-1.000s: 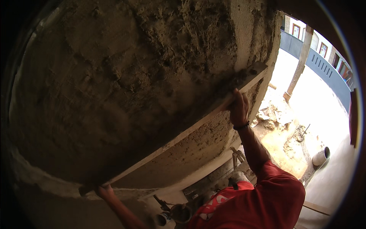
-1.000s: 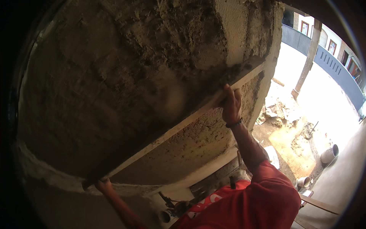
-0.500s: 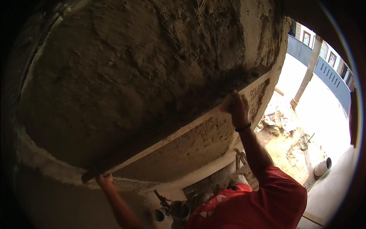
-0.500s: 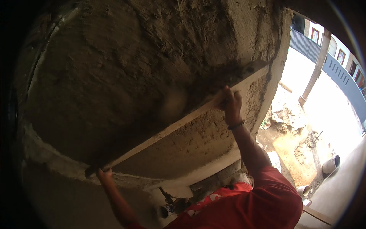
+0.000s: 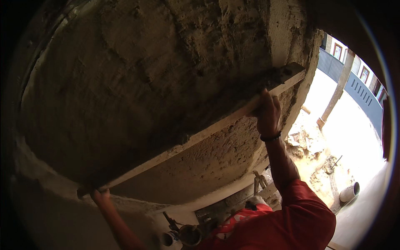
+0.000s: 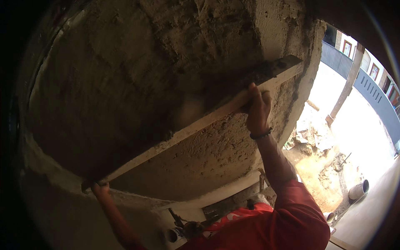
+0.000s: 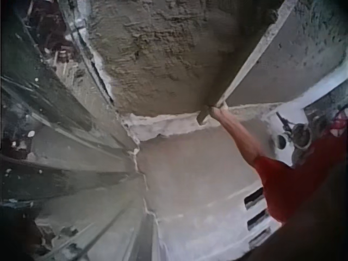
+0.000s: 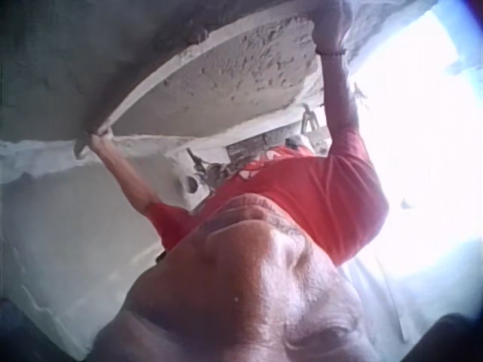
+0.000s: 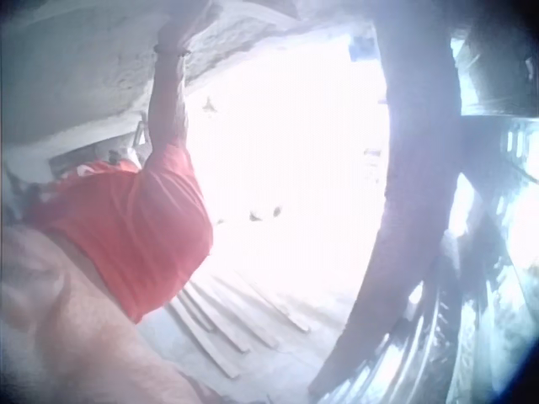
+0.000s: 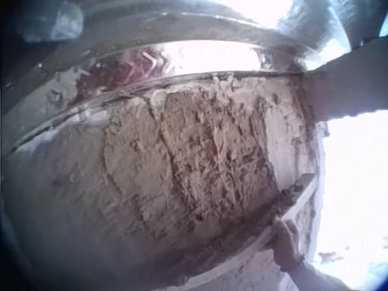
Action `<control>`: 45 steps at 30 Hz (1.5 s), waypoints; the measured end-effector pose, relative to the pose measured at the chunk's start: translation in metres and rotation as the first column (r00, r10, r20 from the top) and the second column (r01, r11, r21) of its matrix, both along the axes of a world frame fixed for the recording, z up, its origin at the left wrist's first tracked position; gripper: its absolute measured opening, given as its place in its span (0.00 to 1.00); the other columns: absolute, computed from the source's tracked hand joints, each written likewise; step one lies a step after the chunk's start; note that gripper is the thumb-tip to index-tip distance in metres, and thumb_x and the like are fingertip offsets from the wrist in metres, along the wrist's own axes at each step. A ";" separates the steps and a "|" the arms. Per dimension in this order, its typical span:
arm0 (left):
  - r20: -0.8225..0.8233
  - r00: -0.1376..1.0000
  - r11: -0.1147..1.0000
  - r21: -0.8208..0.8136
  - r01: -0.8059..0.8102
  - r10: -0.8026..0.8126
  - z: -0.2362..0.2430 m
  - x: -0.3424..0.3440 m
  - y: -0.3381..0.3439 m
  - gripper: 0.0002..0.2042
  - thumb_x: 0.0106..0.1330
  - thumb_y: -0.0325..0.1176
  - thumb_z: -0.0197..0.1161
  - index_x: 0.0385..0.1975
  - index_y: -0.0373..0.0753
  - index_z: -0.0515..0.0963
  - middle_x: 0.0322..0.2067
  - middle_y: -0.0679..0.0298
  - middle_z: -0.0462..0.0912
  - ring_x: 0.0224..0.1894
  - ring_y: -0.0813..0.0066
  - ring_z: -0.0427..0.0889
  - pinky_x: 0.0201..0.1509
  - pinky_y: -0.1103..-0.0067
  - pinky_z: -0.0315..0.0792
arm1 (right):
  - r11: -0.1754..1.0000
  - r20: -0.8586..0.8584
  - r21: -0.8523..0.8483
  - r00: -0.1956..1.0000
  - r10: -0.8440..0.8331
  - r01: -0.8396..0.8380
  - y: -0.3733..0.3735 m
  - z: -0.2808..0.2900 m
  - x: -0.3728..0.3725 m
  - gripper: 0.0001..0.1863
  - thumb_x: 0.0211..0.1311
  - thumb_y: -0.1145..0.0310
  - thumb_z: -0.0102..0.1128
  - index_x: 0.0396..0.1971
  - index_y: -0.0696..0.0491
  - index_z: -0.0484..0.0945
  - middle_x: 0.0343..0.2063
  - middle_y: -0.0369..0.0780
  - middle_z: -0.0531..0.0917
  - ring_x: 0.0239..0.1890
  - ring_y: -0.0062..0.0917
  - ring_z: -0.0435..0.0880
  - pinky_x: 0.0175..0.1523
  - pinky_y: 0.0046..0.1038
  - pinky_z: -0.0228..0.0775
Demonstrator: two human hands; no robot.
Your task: The person applies mortar to a wall using a trowel and levels the surface with a long wooden board.
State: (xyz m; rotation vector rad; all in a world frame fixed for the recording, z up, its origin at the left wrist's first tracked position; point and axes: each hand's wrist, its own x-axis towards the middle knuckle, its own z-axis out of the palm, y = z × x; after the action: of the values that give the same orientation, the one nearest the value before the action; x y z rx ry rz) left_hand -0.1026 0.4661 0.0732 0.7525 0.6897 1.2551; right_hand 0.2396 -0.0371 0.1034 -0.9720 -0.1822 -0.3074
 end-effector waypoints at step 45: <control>0.051 0.999 0.997 -0.077 0.011 -0.007 0.161 0.051 -0.107 0.23 0.68 0.41 0.48 0.60 0.44 0.56 0.58 0.61 0.60 0.59 0.62 0.61 0.60 0.62 0.60 | 0.171 0.773 -0.593 0.616 -0.152 0.787 -0.092 0.141 0.071 0.42 0.40 0.65 0.71 0.58 0.58 0.62 0.40 0.44 0.80 0.40 0.32 0.80 0.44 0.30 0.72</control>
State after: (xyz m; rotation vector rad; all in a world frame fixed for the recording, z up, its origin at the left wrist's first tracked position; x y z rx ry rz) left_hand -0.0515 0.3596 0.2342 0.6577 0.6884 1.2286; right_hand 0.3108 -0.1289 0.2441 -2.1277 -0.6386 -1.2753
